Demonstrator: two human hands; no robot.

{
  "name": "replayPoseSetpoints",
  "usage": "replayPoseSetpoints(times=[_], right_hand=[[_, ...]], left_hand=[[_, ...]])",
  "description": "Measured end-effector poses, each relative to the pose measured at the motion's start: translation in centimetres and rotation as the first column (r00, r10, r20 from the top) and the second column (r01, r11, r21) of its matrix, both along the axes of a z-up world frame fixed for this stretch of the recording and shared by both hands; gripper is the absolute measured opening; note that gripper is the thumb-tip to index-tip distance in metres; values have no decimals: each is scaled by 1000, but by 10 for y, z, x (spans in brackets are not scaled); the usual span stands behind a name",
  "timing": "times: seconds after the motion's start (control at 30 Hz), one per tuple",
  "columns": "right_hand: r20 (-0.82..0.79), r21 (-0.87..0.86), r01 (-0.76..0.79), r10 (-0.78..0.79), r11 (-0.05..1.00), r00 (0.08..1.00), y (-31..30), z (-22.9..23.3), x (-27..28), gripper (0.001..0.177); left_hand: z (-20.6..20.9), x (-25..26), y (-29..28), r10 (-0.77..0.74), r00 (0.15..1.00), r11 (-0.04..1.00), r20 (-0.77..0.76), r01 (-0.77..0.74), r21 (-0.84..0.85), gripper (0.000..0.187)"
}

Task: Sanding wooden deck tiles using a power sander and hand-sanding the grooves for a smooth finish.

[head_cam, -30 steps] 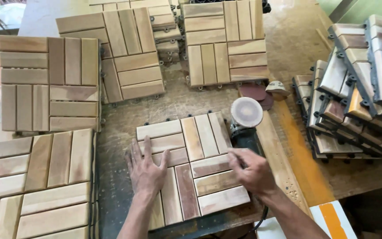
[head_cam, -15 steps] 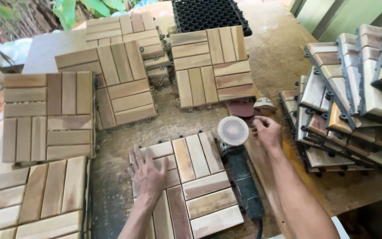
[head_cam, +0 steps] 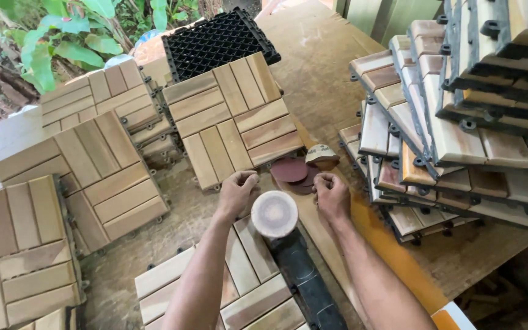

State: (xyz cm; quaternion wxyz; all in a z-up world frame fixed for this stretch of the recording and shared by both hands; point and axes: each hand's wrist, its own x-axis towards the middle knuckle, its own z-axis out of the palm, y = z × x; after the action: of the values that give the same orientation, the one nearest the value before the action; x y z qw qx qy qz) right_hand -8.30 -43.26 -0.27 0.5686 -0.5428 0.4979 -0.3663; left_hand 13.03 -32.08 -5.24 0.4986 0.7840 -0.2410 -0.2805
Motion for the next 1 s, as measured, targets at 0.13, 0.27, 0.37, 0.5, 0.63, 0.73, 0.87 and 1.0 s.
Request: replayPoseSetpoints(times=[0.13, 0.27, 0.37, 0.5, 0.63, 0.73, 0.87, 1.0], right_hand=[[-109, -64, 48, -55, 997, 993, 1, 2, 5, 27], [-186, -119, 49, -71, 992, 980, -3, -1, 10, 50], [-230, -243, -36, -21, 969, 973, 3, -2, 17, 50], [-318, -443, -171, 24, 880, 948, 3, -23, 22, 33], [-343, -374, -202, 68, 905, 937, -9, -41, 20, 34], [-310, -338, -189, 81, 922, 947, -8, -43, 16, 33], [-301, -324, -169, 67, 931, 951, -9, -41, 17, 37], [-230, -303, -159, 90, 939, 969, -6, -30, 11, 45]], left_hand=[[49, -6, -14, -129, 990, 991, 55, 127, 31, 31], [87, -12, -17, -204, 979, 973, -27, 206, 108, 40], [85, -13, -23, -253, 967, 948, -25, 253, 194, 46], [51, -8, -30, -256, 967, 953, 0, 252, 167, 43], [40, -6, -33, -211, 975, 970, -66, 217, 110, 43], [47, -11, -26, -203, 970, 973, -138, 215, 80, 47], [50, -14, -23, -116, 936, 988, -333, 73, -138, 56], [48, -16, -23, -125, 904, 982, -408, 53, -183, 77]])
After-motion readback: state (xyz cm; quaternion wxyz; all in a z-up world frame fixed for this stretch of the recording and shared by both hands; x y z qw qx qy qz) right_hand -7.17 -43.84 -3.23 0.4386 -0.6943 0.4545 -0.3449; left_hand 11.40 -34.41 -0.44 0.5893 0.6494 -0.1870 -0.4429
